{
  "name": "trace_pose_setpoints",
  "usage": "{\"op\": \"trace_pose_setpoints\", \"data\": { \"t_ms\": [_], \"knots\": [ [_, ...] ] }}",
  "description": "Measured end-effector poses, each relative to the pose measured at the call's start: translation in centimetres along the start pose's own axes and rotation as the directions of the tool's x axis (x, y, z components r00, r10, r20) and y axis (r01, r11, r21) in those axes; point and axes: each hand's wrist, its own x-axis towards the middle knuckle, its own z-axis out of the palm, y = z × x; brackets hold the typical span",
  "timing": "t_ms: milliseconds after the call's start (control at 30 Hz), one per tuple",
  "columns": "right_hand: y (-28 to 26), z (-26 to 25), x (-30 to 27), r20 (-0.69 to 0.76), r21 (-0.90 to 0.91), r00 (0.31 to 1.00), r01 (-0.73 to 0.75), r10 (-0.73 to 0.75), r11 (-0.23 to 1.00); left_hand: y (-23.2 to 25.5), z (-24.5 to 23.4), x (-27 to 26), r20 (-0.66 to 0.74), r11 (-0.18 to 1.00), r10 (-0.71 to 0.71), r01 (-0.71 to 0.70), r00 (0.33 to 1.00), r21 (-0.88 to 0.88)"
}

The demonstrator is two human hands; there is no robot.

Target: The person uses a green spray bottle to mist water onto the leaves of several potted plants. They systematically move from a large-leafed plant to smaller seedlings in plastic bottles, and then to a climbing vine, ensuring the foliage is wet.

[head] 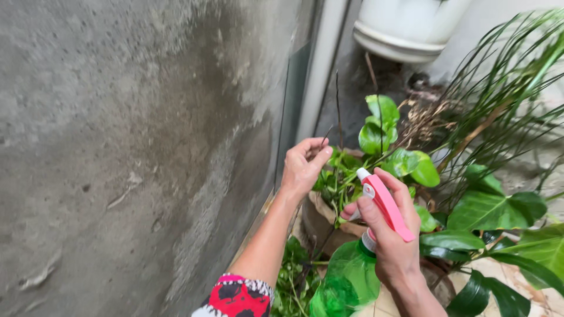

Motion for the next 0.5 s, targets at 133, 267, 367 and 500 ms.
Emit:
{"op": "trace_pose_setpoints", "data": {
  "t_ms": [133,267,367,500],
  "knots": [
    [-1.3,0.9,0.8,-0.124,0.003,0.992,0.001,0.0,1.0,3.1,0.5,0.9,0.09,0.999,-0.043,0.043,0.995,-0.005],
    [-1.5,0.8,1.2,-0.23,-0.017,0.973,-0.014,0.009,1.0,5.0,1.0,1.2,0.177,0.998,-0.053,0.058,0.983,-0.025],
    [-1.6,0.9,1.3,-0.244,-0.008,0.969,0.035,-0.036,0.999,4.5,0.5,2.3,0.205,0.93,-0.138,0.198,0.969,-0.311],
    [-0.4,0.4,0.3,-0.208,-0.026,0.976,0.061,-0.065,0.998,0.4,-1.6,3.1,-0.144,0.955,-0.285,0.268,0.948,-0.125]
  ]
}}
